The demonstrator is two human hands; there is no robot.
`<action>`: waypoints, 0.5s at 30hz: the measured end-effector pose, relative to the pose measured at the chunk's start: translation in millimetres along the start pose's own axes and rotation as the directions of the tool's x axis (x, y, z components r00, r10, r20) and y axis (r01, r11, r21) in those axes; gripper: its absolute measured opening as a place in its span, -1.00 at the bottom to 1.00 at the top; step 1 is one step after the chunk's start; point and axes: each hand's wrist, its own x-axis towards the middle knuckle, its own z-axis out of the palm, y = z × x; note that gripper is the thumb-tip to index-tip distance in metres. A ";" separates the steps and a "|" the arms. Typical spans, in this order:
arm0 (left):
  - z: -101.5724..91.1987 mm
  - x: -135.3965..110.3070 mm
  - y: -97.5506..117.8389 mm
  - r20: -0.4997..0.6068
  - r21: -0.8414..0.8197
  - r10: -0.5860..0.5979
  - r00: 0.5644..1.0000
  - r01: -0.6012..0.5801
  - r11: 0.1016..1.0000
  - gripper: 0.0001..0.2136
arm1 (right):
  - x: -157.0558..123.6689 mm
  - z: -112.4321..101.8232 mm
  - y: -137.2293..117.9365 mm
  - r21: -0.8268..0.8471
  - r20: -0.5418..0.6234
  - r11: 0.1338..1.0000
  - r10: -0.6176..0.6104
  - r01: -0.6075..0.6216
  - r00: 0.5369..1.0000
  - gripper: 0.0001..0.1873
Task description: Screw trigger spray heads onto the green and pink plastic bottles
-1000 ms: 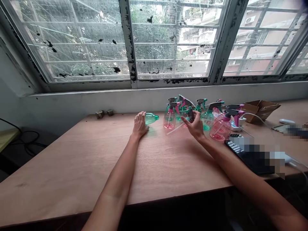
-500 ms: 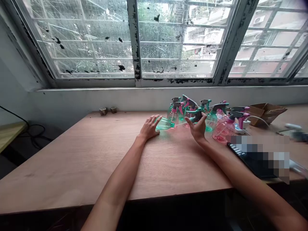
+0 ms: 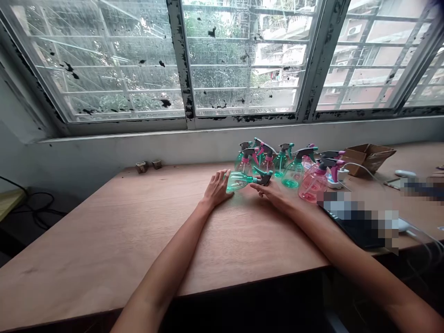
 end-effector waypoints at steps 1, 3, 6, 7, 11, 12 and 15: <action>1.8 0.1 2.2 -0.001 -0.025 -0.015 1.000 0.015 1.000 -0.61 | 1.0 -3.3 0.4 0.013 -0.004 1.000 0.002 -0.002 1.000 -0.47; 4.5 -0.9 6.3 -0.002 -0.084 -0.046 0.999 0.046 0.995 -0.59 | 2.6 -7.8 -0.3 0.030 -0.014 1.000 -0.008 0.008 1.000 -0.49; 6.7 -5.7 11.2 0.008 -0.203 -0.100 0.995 0.100 0.974 -0.56 | 2.1 -10.0 -5.1 0.042 0.000 0.999 -0.021 0.021 1.000 -0.51; 7.1 -7.9 12.3 0.021 -0.251 -0.117 0.993 0.118 0.961 -0.56 | 1.2 -10.1 -7.4 0.039 0.008 0.999 -0.023 0.023 1.000 -0.50; 7.3 -15.6 11.8 0.104 -0.456 -0.180 0.978 0.207 0.865 -0.60 | -4.1 -10.2 -16.1 0.019 0.048 1.000 -0.026 0.025 0.998 -0.56; 7.2 -16.6 10.4 0.128 -0.500 -0.198 0.972 0.235 0.834 -0.61 | -5.1 -10.4 -17.9 0.018 0.057 1.000 -0.026 0.025 0.998 -0.57; 7.4 -17.3 5.4 0.205 -0.599 -0.239 0.949 0.315 0.736 -0.63 | -7.2 -11.1 -21.9 0.020 0.078 1.000 -0.019 0.017 0.997 -0.58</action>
